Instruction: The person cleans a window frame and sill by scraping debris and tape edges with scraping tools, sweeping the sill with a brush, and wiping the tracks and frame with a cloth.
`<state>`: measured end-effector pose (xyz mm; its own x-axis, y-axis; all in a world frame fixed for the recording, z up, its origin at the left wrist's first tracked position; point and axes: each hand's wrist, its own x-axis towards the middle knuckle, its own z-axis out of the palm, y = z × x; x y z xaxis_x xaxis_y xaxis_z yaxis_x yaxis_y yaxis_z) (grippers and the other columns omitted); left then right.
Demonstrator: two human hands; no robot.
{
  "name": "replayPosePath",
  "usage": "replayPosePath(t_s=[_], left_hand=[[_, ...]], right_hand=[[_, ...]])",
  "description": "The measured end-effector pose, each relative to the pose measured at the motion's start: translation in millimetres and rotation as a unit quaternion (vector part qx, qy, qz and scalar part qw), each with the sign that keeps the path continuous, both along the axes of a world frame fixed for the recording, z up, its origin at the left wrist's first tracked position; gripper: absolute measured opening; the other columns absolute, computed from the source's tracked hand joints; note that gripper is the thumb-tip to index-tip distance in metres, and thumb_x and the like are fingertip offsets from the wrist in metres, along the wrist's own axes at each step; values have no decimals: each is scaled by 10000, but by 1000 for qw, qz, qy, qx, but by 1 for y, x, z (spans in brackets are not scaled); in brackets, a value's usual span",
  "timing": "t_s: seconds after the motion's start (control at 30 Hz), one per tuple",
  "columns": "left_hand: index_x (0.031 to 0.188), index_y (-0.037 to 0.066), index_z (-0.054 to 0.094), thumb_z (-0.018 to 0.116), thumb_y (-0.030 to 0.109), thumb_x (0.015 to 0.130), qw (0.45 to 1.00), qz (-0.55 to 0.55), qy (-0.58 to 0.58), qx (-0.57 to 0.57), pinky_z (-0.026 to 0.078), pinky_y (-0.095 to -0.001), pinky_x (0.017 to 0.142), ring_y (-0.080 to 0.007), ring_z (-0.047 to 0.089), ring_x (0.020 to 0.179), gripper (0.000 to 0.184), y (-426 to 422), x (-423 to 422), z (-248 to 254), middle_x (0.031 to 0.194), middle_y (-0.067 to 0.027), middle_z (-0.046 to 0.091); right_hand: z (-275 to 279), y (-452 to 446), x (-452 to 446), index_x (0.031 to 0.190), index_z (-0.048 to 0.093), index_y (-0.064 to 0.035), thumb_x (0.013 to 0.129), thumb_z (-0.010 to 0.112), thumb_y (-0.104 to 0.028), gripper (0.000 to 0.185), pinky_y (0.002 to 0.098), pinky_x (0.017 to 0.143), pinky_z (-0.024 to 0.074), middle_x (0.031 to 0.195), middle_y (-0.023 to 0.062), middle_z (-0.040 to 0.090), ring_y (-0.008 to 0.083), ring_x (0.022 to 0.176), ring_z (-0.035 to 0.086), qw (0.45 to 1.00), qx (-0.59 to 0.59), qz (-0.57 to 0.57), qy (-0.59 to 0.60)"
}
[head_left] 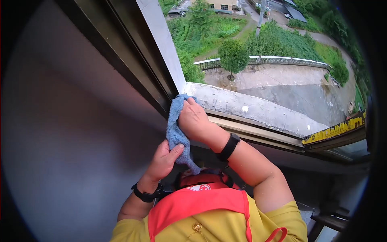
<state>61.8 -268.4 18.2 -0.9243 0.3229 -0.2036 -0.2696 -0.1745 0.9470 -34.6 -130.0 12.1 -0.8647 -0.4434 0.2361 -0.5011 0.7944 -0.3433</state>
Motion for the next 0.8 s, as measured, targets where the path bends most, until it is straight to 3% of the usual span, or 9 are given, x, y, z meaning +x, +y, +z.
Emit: replayPosePath(t_s=[0.03, 0.1, 0.23, 0.33, 0.47, 0.53, 0.57, 0.7, 0.8], left_hand=[[1240, 10, 498, 522, 98, 974, 999, -33, 16, -35, 448, -281, 908, -97, 555, 999, 281, -3, 2, -3, 1104, -33, 599], [1253, 10, 492, 524, 101, 974, 999, -13, 40, -26, 443, -284, 918, -104, 554, 1013, 294, -3, 11, 9, 1113, -37, 599], [1256, 17, 500, 530, 102, 972, 993, 16, 118, 16, 428, -293, 943, -121, 550, 1045, 299, -4, 11, 26, 1134, -41, 600], [1172, 8, 532, 505, 104, 983, 990, 53, 130, 8, 445, -263, 889, -91, 543, 974, 213, 0, 7, 34, 1060, -21, 588], [1193, 23, 522, 520, 103, 977, 998, 21, 49, -20, 439, -255, 857, -73, 520, 926, 231, 0, 11, 1, 1034, 3, 572], [1253, 30, 499, 530, 98, 971, 998, -25, 24, -47, 434, -273, 915, -94, 544, 994, 291, 1, 11, -17, 1105, -13, 587], [1272, 28, 484, 522, 94, 974, 998, -9, 26, -60, 432, -277, 923, -103, 548, 1012, 308, 4, 13, -20, 1133, -25, 588], [1180, -7, 550, 519, 111, 976, 998, 37, 57, -11, 450, -256, 865, -82, 552, 952, 238, 2, 17, 0, 1068, -18, 614], [1124, -12, 583, 515, 107, 977, 996, 56, 71, -10, 458, -260, 841, -81, 549, 929, 201, 6, 14, 9, 1039, -11, 617]], right_hand=[[4, 6, -6, 876, 593, 7, 776, 548, -26, 114, 411, 768, 491, 908, 152, 614, 334, 893, 581, 1000, -23, -11, -18], [19, 12, -7, 921, 593, -18, 790, 581, -45, 134, 400, 735, 497, 874, 155, 627, 327, 844, 614, 979, -201, -20, -22], [65, 5, -16, 1000, 582, -60, 789, 653, -69, 222, 374, 687, 504, 818, 182, 635, 350, 786, 647, 868, -485, 67, 80], [46, -11, -31, 1035, 564, -64, 791, 660, -44, 262, 344, 703, 502, 820, 173, 647, 364, 803, 645, 865, -502, 19, -17], [-5, 15, -25, 1066, 576, -93, 805, 661, -172, 286, 422, 720, 519, 879, 146, 661, 319, 830, 651, 991, -110, -12, -73], [-4, 6, -15, 1030, 597, -105, 788, 647, -216, 272, 452, 740, 516, 892, 130, 652, 330, 865, 619, 996, -48, -66, 19], [6, 5, -10, 984, 592, -95, 757, 627, -105, 230, 423, 754, 508, 911, 115, 632, 344, 901, 585, 997, -42, -65, 7], [49, 8, -5, 920, 555, -62, 734, 596, -43, 191, 427, 721, 498, 863, 119, 607, 332, 890, 566, 926, -334, 33, 173], [37, 5, -6, 921, 558, -60, 739, 604, -58, 189, 419, 729, 501, 840, 106, 608, 316, 913, 563, 946, -259, 72, 179]])
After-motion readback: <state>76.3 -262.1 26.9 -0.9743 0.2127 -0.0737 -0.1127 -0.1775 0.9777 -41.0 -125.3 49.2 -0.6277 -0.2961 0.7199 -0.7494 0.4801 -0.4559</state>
